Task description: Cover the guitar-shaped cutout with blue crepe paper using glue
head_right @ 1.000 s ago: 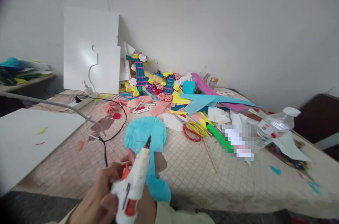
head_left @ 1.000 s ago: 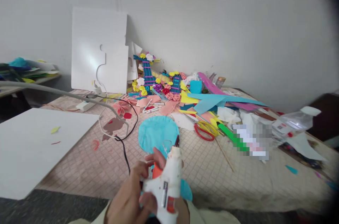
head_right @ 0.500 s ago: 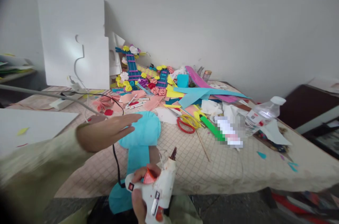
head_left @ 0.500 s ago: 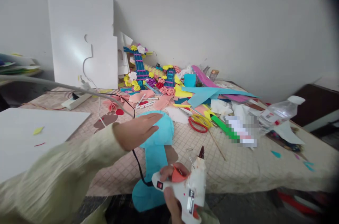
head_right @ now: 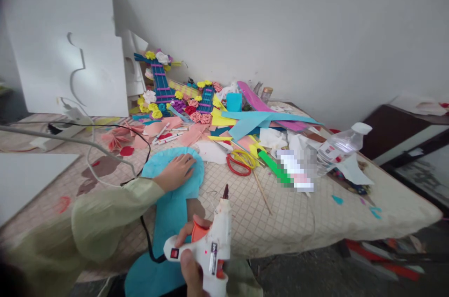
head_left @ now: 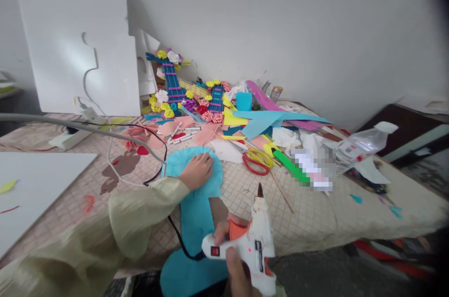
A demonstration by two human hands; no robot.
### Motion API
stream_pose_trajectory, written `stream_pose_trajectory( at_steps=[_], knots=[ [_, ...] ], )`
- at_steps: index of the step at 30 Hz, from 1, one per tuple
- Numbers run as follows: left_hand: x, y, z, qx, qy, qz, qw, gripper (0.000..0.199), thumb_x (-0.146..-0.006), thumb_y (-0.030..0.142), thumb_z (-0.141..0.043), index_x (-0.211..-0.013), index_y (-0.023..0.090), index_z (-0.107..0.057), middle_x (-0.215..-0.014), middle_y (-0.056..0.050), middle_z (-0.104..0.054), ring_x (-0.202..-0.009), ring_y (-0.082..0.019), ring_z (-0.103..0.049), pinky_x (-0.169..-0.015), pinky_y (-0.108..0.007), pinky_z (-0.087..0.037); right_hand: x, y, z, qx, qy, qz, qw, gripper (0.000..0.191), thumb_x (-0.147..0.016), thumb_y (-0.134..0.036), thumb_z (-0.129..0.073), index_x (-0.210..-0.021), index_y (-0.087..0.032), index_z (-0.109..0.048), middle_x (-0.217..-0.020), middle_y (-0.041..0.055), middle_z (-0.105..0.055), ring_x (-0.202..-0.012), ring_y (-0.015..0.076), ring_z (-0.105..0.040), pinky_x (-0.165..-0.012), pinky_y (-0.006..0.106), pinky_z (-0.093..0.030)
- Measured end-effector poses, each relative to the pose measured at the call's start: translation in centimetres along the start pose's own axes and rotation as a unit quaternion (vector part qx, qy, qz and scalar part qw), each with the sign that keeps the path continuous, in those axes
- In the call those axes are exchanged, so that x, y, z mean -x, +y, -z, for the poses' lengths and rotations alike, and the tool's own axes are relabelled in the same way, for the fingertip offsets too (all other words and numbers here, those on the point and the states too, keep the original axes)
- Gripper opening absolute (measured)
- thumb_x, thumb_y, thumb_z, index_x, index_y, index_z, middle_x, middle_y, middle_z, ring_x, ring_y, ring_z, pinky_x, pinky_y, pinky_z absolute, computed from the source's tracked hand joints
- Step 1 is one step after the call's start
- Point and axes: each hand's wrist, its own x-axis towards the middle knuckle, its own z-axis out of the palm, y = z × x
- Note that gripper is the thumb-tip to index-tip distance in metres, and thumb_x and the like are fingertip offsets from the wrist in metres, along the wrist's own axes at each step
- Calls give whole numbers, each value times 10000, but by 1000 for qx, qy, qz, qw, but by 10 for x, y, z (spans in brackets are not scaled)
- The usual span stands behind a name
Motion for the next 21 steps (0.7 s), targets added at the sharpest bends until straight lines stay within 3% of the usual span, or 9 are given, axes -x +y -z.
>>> stream_pose_trajectory(
  at_steps=[4,8,15,21],
  knots=[
    [5,6,-11,-11,30,9,999,245,-867,194,-356,-1004,138,-552,-1020,-128,-544,-949,-243,-489,-792,-393,-410,-15,5,2,-67,87,-43,993,287,-815,-425,-464,-1012,-240,-560,-709,17,-560,-651,183,-522,-675,333,-458],
    [6,9,-18,-11,52,23,998,246,-868,178,-357,-1010,139,-555,-1095,-127,-540,-963,-242,-492,-798,-396,-405,-44,-4,15,-169,155,-100,968,258,-835,-420,-448,-1017,-245,-501,-700,0,-517,-632,158,-469,-594,293,-430],
    [5,9,-21,9,58,38,998,244,-868,179,-373,-1027,149,-556,-1170,-89,-552,-1002,-238,-493,-799,-400,-403,-107,-19,49,-197,45,-191,961,190,-761,-360,-577,-824,-196,-506,-635,-18,-500,-609,123,-429,-545,240,-383],
    [5,12,-18,24,51,60,997,238,-866,174,-370,-1020,160,-551,-1166,-68,-562,-997,-235,-490,-800,-393,-393,-161,1,45,-220,19,-173,960,151,-758,-324,-547,-775,-175,-531,-510,-34,-497,-504,101,-411,-458,211,-314]
  ],
)
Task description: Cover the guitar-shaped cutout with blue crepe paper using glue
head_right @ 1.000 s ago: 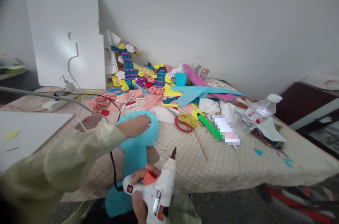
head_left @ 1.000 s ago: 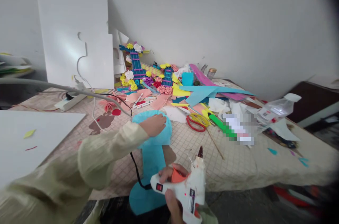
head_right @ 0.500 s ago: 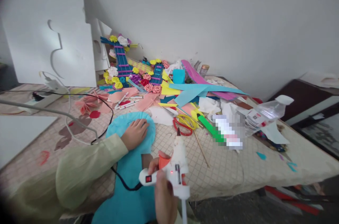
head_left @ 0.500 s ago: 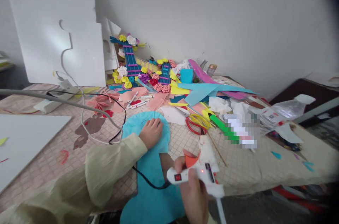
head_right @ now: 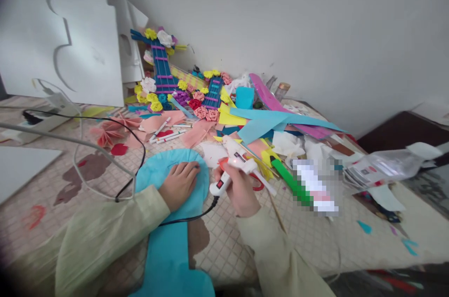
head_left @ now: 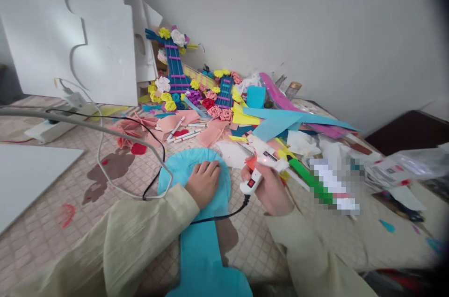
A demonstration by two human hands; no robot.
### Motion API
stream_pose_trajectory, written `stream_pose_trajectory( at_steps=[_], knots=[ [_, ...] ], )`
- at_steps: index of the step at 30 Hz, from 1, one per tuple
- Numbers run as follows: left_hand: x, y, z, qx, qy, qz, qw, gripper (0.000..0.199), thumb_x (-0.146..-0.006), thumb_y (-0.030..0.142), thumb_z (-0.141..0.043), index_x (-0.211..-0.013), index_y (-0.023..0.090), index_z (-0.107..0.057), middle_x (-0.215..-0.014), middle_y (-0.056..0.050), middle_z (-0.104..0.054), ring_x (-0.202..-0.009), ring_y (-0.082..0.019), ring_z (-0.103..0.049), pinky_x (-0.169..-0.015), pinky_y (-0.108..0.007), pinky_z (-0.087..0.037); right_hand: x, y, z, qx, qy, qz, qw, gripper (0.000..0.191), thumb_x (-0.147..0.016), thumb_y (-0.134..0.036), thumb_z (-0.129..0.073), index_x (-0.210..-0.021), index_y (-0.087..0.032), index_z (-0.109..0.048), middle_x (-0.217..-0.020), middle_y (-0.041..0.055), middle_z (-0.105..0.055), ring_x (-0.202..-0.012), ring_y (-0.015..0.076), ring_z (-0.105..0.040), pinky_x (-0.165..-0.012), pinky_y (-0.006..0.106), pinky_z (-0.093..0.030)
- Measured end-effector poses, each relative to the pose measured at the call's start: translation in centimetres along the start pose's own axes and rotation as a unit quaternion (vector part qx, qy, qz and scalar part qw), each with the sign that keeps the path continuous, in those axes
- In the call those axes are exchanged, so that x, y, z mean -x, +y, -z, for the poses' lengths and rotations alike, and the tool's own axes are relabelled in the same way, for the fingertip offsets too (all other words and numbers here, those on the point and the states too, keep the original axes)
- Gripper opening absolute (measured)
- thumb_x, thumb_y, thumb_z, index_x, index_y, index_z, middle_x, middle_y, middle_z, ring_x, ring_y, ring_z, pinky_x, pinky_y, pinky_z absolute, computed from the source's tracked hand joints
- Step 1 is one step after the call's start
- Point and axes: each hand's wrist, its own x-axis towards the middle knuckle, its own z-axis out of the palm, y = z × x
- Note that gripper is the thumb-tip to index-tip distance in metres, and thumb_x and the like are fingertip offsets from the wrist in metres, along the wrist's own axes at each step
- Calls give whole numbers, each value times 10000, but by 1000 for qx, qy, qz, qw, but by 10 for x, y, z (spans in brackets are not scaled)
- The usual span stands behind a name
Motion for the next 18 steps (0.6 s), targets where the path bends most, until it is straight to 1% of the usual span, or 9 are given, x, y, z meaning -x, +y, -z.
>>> stream_pose_trajectory(
  at_steps=[3,5,9,12,14,16,18],
  knots=[
    [1,1,-2,7,0,11,1000,228,-866,182,-376,-1018,165,-545,-1168,-63,-555,-999,-232,-487,-805,-396,-391,-20,4,-7,6,-7,-2,1000,184,-750,-347,-517,-696,-171,-531,-378,-52,-426,-407,89,-352,-405,207,-256],
    [2,0,-4,14,5,12,1000,214,-860,190,-399,-1015,165,-544,-1171,-64,-551,-1002,-231,-485,-811,-400,-392,-27,7,-8,-2,-5,-12,1000,201,-724,-358,-522,-643,-174,-515,-344,-53,-402,-387,91,-353,-402,211,-262],
    [3,0,-6,19,16,10,1000,206,-845,190,-438,-1019,166,-547,-1169,-60,-553,-986,-225,-489,-815,-398,-394,-27,14,1,-12,19,-84,996,188,-686,-357,-543,-679,-170,-542,-340,-44,-434,-368,96,-357,-432,232,-306],
    [2,0,-6,15,15,10,1000,208,-847,194,-439,-1021,168,-549,-1172,-53,-552,-984,-225,-488,-814,-394,-390,-20,17,8,-55,31,-125,990,222,-687,-391,-555,-659,-171,-547,-364,-30,-450,-381,103,-367,-444,247,-316],
    [1,1,-4,6,14,6,1000,204,-841,194,-450,-1018,164,-548,-1163,-49,-556,-970,-225,-488,-801,-387,-391,-17,16,8,-93,22,-134,986,226,-691,-399,-572,-672,-175,-555,-412,-31,-449,-421,108,-390,-469,256,-339],
    [1,2,-2,-7,8,-3,1000,195,-841,189,-450,-1006,157,-548,-1126,-47,-569,-937,-216,-492,-786,-375,-394,-16,14,7,-119,-1,-139,983,180,-661,-339,-626,-724,-182,-564,-487,-35,-464,-483,108,-424,-513,257,-363],
    [0,3,1,-18,-5,-12,1000,192,-852,181,-426,-997,151,-548,-1078,-50,-582,-899,-205,-499,-772,-365,-399,-16,12,6,-115,-25,-137,984,210,-616,-264,-678,-776,-194,-562,-569,-31,-502,-559,111,-463,-547,247,-367]
  ],
)
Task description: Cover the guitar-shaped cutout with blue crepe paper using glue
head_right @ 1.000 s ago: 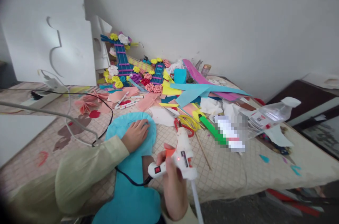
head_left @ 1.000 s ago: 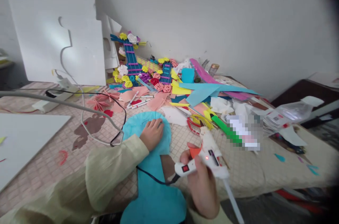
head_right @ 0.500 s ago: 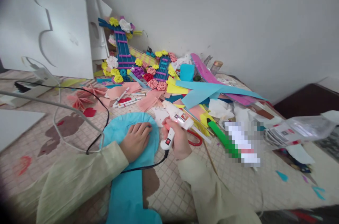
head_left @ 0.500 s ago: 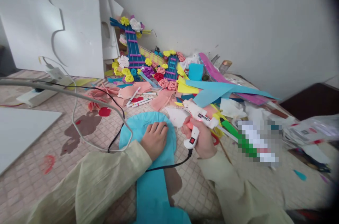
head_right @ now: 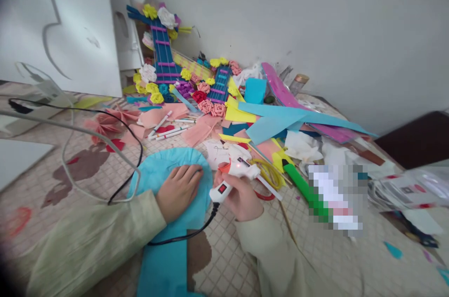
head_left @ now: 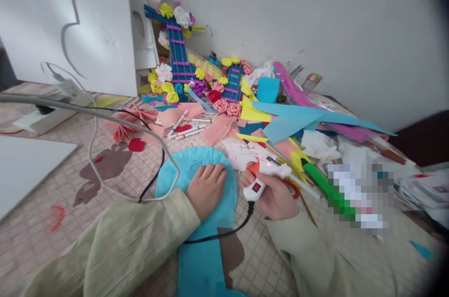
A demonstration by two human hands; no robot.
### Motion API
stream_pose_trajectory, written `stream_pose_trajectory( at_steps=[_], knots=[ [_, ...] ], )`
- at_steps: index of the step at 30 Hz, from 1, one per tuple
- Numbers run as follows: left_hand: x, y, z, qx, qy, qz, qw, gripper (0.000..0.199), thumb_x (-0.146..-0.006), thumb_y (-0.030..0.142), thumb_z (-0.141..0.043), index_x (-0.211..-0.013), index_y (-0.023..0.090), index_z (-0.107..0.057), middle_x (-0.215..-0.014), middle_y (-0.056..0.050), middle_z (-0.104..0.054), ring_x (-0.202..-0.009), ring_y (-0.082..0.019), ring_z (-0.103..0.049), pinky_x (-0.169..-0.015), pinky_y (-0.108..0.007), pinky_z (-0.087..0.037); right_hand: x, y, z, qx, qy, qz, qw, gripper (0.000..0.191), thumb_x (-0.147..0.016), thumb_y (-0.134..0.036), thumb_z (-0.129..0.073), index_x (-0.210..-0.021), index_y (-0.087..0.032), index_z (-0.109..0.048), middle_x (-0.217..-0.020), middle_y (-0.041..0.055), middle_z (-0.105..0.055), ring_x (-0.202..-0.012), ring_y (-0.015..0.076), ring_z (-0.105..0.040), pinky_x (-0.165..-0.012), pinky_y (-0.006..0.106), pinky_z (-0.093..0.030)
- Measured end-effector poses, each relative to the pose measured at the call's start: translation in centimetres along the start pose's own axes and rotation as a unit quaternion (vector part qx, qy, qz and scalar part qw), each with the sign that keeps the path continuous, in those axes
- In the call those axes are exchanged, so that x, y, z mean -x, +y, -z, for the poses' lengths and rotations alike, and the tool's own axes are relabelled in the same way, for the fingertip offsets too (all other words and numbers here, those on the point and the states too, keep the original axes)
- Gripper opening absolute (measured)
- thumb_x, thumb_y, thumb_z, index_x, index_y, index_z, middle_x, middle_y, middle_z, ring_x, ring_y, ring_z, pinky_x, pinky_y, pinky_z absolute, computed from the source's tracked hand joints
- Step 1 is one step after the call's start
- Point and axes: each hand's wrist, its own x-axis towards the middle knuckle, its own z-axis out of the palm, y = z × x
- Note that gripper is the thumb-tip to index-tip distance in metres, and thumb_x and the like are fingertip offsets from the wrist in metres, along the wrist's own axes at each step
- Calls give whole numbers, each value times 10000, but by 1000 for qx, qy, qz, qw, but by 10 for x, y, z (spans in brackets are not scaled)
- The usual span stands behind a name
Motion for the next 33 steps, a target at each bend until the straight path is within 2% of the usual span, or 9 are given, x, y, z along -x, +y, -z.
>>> stream_pose_trajectory(
  at_steps=[6,11,14,18,22,25,29,31,33],
  knots=[
    [-5,-4,13,28,-71,4,997,247,-864,139,-351,-1014,143,-547,-1059,-73,-576,-921,-228,-504,-777,-396,-420,-1,2,3,64,-16,26,997,289,-615,-251,-701,-851,-198,-543,-660,-22,-554,-672,126,-496,-564,232,-354],
    [-10,-10,29,46,-77,-8,996,279,-832,121,-395,-1049,184,-559,-1174,-51,-548,-1019,-218,-496,-792,-375,-453,-2,5,1,86,-30,51,995,273,-636,-277,-684,-848,-191,-536,-659,-26,-555,-648,113,-476,-573,229,-360],
    [-1,-2,50,55,-35,7,998,356,-813,87,-382,-1120,180,-537,-1352,-69,-415,-1172,-273,-395,-865,-445,-429,-1,4,-1,92,-30,61,993,272,-639,-282,-687,-849,-190,-541,-661,-25,-561,-645,111,-475,-593,233,-376],
    [30,4,83,95,3,-3,995,388,-871,149,-316,-1225,202,-467,-1378,-55,-396,-1213,-251,-376,-951,-452,-386,1,-2,-7,91,-25,84,992,260,-644,-272,-696,-853,-200,-559,-750,-9,-592,-718,129,-523,-632,252,-414],
    [59,-24,108,129,78,87,985,439,-897,267,-307,-1321,162,-347,-1393,-113,-366,-1281,-243,-313,-1040,-464,-297,5,-16,-18,83,-38,135,987,201,-663,-263,-699,-817,-222,-577,-771,-26,-591,-720,113,-524,-625,239,-425],
    [73,-49,126,191,158,140,959,431,-897,303,-313,-1303,172,-375,-1368,-106,-402,-1278,-232,-330,-1060,-446,-269,6,-30,-28,99,-40,166,980,194,-665,-276,-705,-813,-226,-590,-772,-31,-595,-695,103,-518,-583,220,-416],
    [100,-47,144,325,136,104,930,278,-874,264,-390,-1075,241,-581,-1062,-23,-641,-986,-183,-583,-846,-296,-468,9,-42,-40,110,-26,183,977,213,-647,-319,-720,-783,-206,-601,-774,-21,-602,-660,99,-514,-557,218,-408],
    [118,-41,142,346,184,96,915,220,-858,230,-408,-824,235,-625,-764,9,-657,-708,-145,-606,-642,-249,-479,15,-44,-46,109,-35,183,976,235,-648,-330,-721,-812,-214,-598,-787,-20,-596,-658,100,-512,-552,220,-406],
    [133,-42,131,325,267,129,898,191,-846,217,-415,-751,214,-581,-694,4,-604,-666,-144,-572,-604,-255,-454,25,-43,-51,111,-56,176,977,248,-656,-346,-717,-829,-221,-590,-808,-18,-583,-671,102,-509,-556,220,-408]
  ],
)
